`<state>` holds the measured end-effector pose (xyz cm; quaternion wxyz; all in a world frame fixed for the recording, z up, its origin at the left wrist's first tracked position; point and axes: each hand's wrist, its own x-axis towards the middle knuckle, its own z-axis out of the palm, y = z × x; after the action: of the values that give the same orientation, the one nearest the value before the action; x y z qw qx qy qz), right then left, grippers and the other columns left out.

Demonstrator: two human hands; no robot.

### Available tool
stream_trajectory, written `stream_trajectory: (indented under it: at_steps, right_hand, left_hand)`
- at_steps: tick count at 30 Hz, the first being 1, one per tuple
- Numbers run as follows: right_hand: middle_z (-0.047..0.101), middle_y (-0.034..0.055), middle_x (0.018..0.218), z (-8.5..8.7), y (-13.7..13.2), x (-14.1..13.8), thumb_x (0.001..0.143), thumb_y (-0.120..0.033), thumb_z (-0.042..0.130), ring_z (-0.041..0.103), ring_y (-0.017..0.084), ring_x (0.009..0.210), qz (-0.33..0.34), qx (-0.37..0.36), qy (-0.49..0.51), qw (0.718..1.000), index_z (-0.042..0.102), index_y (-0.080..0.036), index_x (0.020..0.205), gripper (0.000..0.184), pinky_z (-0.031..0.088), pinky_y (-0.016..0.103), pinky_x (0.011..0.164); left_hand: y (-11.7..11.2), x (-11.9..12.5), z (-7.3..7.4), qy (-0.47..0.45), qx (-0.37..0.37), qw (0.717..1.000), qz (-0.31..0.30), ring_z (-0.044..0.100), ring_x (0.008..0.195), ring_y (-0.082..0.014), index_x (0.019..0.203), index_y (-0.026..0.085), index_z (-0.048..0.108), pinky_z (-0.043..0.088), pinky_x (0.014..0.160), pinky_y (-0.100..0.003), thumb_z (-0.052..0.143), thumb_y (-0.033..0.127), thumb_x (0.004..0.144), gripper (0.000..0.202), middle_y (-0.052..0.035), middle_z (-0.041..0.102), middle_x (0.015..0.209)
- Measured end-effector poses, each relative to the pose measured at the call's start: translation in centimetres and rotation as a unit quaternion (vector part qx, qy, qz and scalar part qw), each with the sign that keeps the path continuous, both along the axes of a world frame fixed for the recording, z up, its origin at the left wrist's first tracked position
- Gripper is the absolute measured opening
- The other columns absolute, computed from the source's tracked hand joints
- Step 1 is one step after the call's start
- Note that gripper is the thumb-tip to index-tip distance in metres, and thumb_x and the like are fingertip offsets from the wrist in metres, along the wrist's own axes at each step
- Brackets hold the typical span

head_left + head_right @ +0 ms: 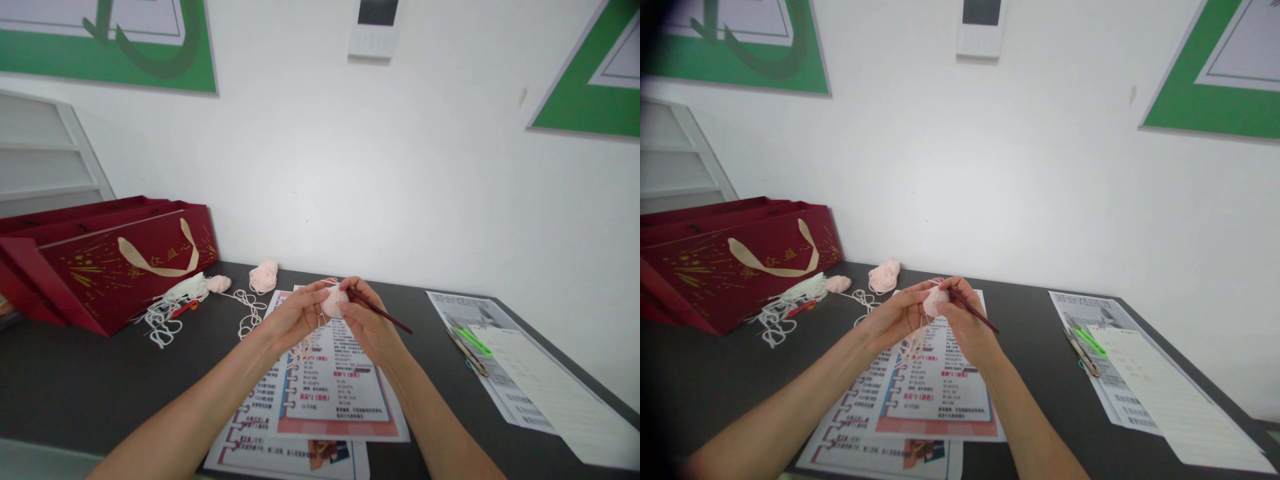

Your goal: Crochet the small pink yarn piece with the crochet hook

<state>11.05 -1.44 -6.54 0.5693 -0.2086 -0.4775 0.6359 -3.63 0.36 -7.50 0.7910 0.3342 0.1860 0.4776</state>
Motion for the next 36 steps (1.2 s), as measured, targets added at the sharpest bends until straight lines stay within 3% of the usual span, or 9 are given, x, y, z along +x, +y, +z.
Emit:
stream_trajectory:
  at_steps: [14,22,36]
  right_hand:
    - [0.064,-0.0005,0.093,-0.03,0.05,0.04,0.065,-0.011,0.067,0.056,0.014,0.081,-0.016,0.010,-0.022,1.000,0.059,-0.023,0.082,0.021,0.044,0.025,0.074]
    - [0.065,0.0004,0.095,0.24,-0.03,0.16,0.066,-0.013,0.068,0.059,0.016,0.089,0.010,0.020,-0.016,1.000,0.059,-0.024,0.082,0.021,0.045,0.029,0.081]
    - [0.062,0.0008,0.096,-0.34,0.18,0.34,0.069,-0.014,0.069,0.056,0.015,0.085,0.014,0.049,-0.041,0.998,0.060,-0.023,0.087,0.022,0.042,0.027,0.078]
  left_hand:
    - [0.38,-0.07,-0.30,-0.008,-0.005,1.000,-0.022,0.060,0.078,-0.0115,0.102,0.011,0.066,0.048,0.071,-0.022,0.064,0.011,0.080,0.022,-0.0067,0.065,0.095]
    - [0.45,-0.20,-0.47,-0.031,-0.013,0.999,-0.040,0.060,0.081,-0.0112,0.102,0.012,0.066,0.048,0.072,-0.022,0.066,0.014,0.079,0.023,-0.0062,0.066,0.097]
    - [0.60,-0.31,-0.59,-0.060,-0.007,0.996,-0.066,0.060,0.082,-0.0110,0.105,0.011,0.064,0.048,0.073,-0.022,0.060,0.009,0.081,0.024,-0.0054,0.064,0.097]
